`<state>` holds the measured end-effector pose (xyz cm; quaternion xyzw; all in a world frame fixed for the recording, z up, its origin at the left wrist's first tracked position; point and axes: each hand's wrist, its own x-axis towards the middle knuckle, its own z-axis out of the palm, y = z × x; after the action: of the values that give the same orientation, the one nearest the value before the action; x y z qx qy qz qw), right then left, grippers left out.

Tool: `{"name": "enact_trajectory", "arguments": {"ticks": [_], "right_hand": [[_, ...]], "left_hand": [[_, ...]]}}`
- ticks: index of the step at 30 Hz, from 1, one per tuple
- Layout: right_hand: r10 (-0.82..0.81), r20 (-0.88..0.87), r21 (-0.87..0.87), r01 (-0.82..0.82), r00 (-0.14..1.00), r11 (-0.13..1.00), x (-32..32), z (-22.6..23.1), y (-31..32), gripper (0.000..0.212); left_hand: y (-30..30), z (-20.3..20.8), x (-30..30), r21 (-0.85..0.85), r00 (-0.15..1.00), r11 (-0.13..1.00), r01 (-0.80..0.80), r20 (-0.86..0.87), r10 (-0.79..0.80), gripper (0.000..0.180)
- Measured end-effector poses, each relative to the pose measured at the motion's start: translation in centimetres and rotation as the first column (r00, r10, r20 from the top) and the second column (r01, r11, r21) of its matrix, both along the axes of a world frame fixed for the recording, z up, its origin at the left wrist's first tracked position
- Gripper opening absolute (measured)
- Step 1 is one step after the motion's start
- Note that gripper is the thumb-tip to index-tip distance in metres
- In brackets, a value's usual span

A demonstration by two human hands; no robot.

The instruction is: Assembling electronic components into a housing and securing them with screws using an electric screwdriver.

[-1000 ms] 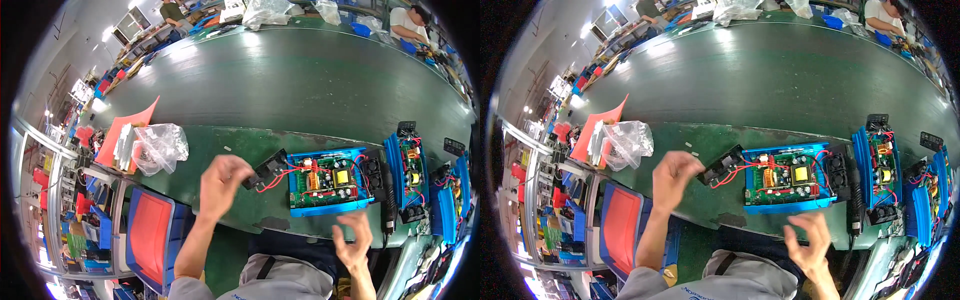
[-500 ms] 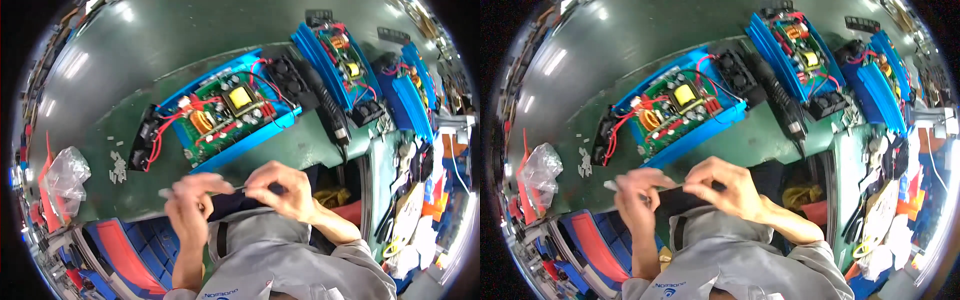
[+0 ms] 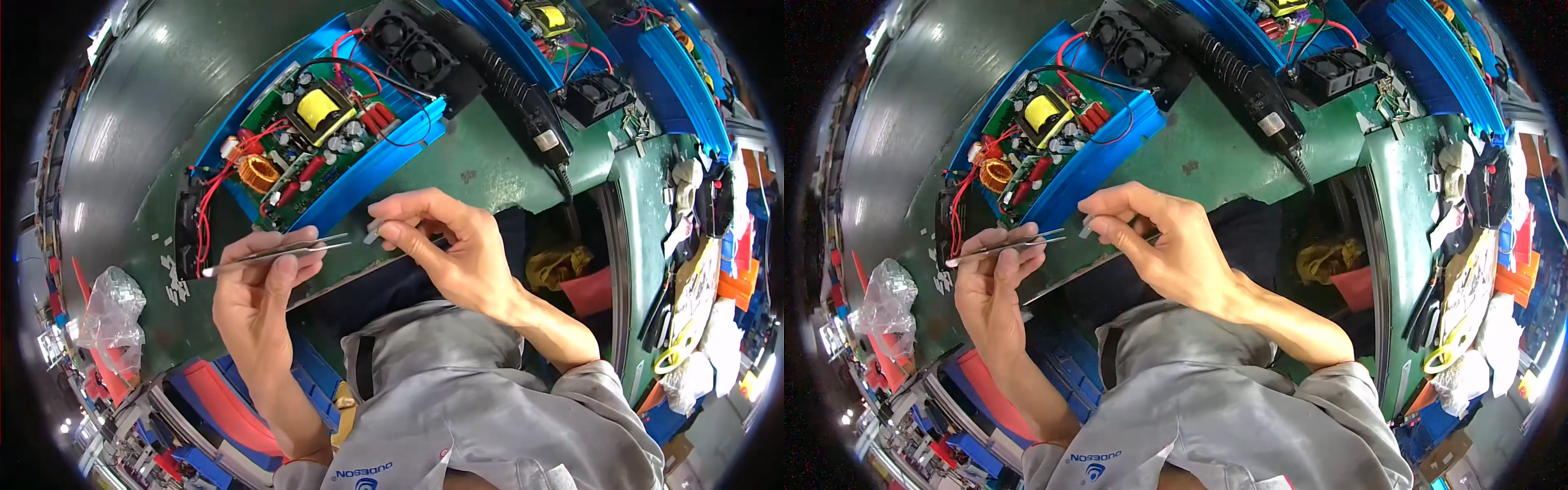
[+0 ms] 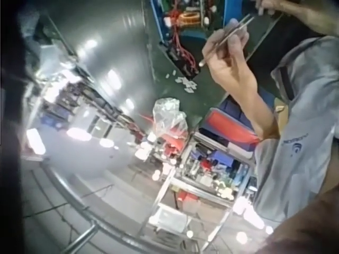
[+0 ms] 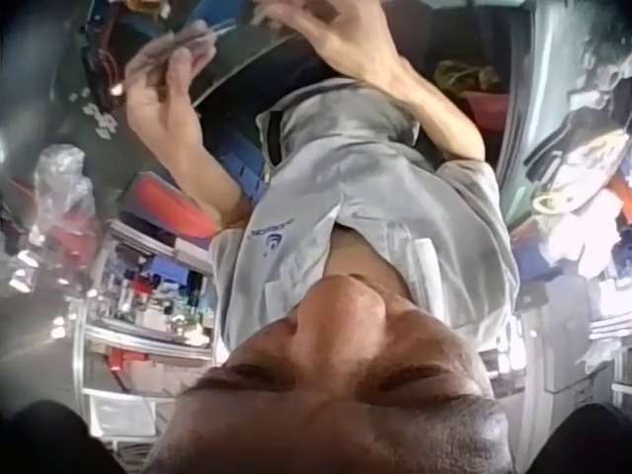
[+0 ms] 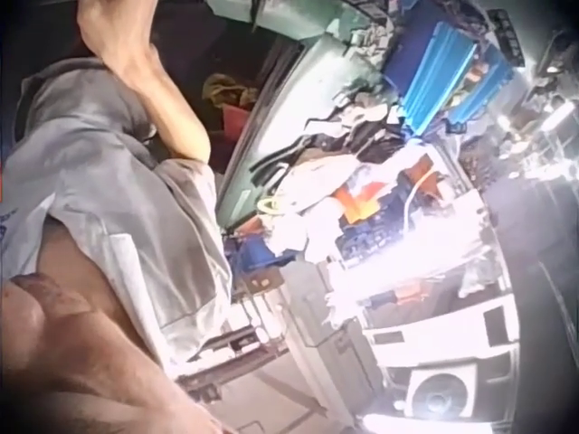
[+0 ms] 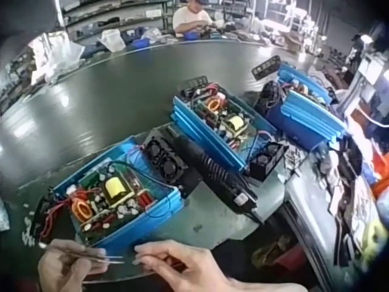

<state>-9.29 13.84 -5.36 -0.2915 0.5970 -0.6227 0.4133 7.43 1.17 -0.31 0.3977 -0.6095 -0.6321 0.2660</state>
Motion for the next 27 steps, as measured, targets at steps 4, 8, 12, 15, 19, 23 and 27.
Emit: {"name": "enact_trajectory", "arguments": {"ticks": [4, 8, 12, 15, 19, 23, 27], "right_hand": [[0.006, 0.004, -0.001, -0.006, 1.000, 1.000, -0.6, 0.3, 0.0, 0.022], [-0.058, -0.086, -0.038, 0.055, 0.995, 0.998, -1.2, 0.9, 0.9, 0.019], [-0.016, -0.106, -0.146, 0.000, 0.994, 0.989, -0.4, 0.6, 0.5, 0.017], [-0.122, -0.236, -0.197, 0.076, 0.964, 0.978, -0.5, 0.4, 1.0, 0.020], [-0.431, -0.823, -0.286, 0.387, 0.369, 0.877, -6.3, 1.8, 4.5, 0.030], [-0.316, -0.912, -0.155, 0.493, 0.261, 0.856, -8.4, 2.2, 4.8, 0.036], [-0.226, -0.938, -0.071, 0.491, 0.263, 0.868, -8.6, 2.1, 3.4, 0.048]], "left_hand": [[0.2, 0.2, -1.0, -0.011, 1.000, 1.000, 0.005, -0.001, -0.005, 0.026], [0.7, 0.6, -2.4, -0.099, 0.997, 0.994, 0.043, 0.064, -0.037, 0.015], [0.7, 0.1, -1.3, -0.309, 0.978, 0.947, 0.094, 0.204, -0.031, 0.008], [0.6, 0.8, -0.8, -0.339, 0.984, 0.930, 0.143, 0.151, -0.096, 0.019], [-0.1, 0.9, -0.9, -0.368, 0.998, 0.929, 0.042, 0.054, -0.024, 0.018], [-1.5, 1.6, -0.1, -0.600, 0.998, 0.800, 0.014, 0.056, 0.024, 0.018], [-3.3, 1.3, 0.2, -0.719, 0.994, 0.693, 0.053, 0.103, 0.031, 0.019]]}}
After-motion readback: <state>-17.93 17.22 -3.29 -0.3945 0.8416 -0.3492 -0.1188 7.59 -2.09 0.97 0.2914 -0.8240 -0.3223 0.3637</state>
